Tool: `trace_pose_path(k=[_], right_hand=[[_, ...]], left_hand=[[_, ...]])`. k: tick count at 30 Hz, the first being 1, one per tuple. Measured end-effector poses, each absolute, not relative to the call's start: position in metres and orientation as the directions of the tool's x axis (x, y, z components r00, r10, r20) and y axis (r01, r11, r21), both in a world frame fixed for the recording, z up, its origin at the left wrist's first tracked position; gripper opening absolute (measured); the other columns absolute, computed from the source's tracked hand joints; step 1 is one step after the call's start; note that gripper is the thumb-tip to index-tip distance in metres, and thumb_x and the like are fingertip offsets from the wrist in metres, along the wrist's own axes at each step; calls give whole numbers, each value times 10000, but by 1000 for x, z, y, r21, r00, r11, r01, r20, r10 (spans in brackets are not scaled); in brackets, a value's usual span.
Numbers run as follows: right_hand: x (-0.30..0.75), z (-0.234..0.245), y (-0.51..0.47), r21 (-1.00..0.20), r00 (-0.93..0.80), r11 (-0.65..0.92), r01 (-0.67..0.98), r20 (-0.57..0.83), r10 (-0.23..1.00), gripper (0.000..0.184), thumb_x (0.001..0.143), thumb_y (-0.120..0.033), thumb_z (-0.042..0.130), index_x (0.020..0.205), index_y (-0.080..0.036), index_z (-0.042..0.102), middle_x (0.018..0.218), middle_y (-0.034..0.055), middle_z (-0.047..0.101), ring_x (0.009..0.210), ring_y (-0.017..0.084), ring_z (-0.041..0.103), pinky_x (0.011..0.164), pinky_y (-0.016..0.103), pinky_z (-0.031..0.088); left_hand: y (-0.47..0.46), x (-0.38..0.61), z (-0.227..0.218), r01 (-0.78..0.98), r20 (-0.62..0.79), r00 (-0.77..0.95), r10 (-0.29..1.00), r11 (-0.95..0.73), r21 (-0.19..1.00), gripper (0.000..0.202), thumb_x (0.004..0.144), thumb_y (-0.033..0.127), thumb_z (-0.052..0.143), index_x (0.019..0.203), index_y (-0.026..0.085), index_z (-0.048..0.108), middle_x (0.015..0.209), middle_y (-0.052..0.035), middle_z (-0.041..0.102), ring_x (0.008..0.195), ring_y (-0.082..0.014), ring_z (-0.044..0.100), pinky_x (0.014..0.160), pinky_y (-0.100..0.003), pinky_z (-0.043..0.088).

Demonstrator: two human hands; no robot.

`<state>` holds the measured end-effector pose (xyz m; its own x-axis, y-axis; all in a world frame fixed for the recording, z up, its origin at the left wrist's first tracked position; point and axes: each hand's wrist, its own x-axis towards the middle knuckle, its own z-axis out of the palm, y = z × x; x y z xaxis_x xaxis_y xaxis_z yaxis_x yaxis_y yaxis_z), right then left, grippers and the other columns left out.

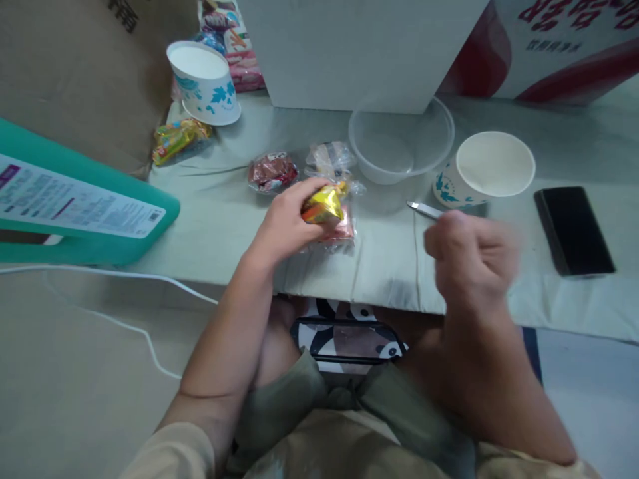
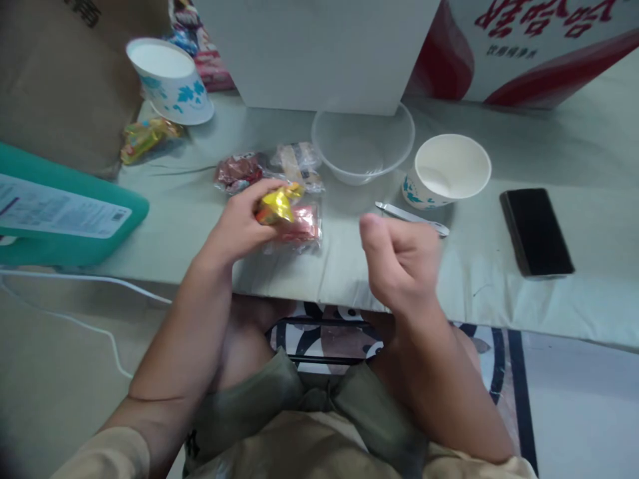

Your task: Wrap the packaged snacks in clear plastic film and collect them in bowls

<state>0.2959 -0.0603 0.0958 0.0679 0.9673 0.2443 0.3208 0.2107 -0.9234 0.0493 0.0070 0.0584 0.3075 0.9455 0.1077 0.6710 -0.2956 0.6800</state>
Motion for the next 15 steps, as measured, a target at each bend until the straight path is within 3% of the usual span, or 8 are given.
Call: trace_pose_path(k=[3, 6, 8, 10, 13, 15], right_hand=[[290, 65, -38, -867, 53, 188, 461, 239, 970, 411, 945, -423, 556, 598, -213, 489, 511, -43, 402, 490, 98, 373, 512, 275, 282], [289, 40, -30, -809, -33, 69, 584, 61, 998, 143, 846, -353, 614, 857, -212, 638, 677, -16, 595, 551, 125, 503, 597, 292, 405], [289, 31, -32, -788, -121, 65, 612, -13, 993, 284, 828, -342, 631, 1071, -199, 662, 935, 50, 699, 596, 136, 571, 690, 341, 494], [286, 28, -36, -778, -188, 105, 619, -17, 982, 438, 838, -357, 640, 1245, -196, 634, 1201, 123, 682, 681, 160, 631, 795, 404, 550], [278, 31, -39, -756, -278, 190, 626, 12, 961, 641, 830, -414, 692, 1427, -227, 556, 1460, 179, 564, 1061, 287, 689, 949, 493, 562], [272, 31, -38, -709, -339, 260, 655, 31, 940, 742, 793, -414, 750, 1480, -243, 528, 1549, 187, 503, 1337, 372, 570, 1064, 558, 509]], left_hand=[[6, 57, 60, 605, 123, 215, 969, -231, 762, 471, 856, 381, 704, 1300, 238, 637, 1188, -43, 725, 1061, -243, 692, 956, -385, 557], [5, 65, 59, 620, 71, 247, 967, -213, 755, 507, 792, 346, 739, 1278, 224, 666, 1231, -49, 735, 1116, -256, 692, 1004, -385, 549], [4, 68, 59, 661, 36, 266, 963, -210, 721, 535, 764, 337, 748, 1281, 218, 679, 1267, -61, 736, 1152, -269, 686, 1040, -402, 538], [3, 67, 60, 703, 39, 252, 967, -211, 679, 538, 766, 342, 743, 1287, 224, 680, 1268, -69, 739, 1153, -276, 686, 1046, -421, 535], [3, 57, 60, 732, 93, 209, 973, -219, 645, 546, 787, 337, 728, 1321, 253, 648, 1271, -65, 731, 1137, -267, 685, 1034, -428, 542], [4, 44, 57, 756, 125, 166, 978, -208, 620, 566, 796, 333, 730, 1347, 278, 614, 1264, -57, 721, 1105, -252, 686, 1010, -419, 554]])
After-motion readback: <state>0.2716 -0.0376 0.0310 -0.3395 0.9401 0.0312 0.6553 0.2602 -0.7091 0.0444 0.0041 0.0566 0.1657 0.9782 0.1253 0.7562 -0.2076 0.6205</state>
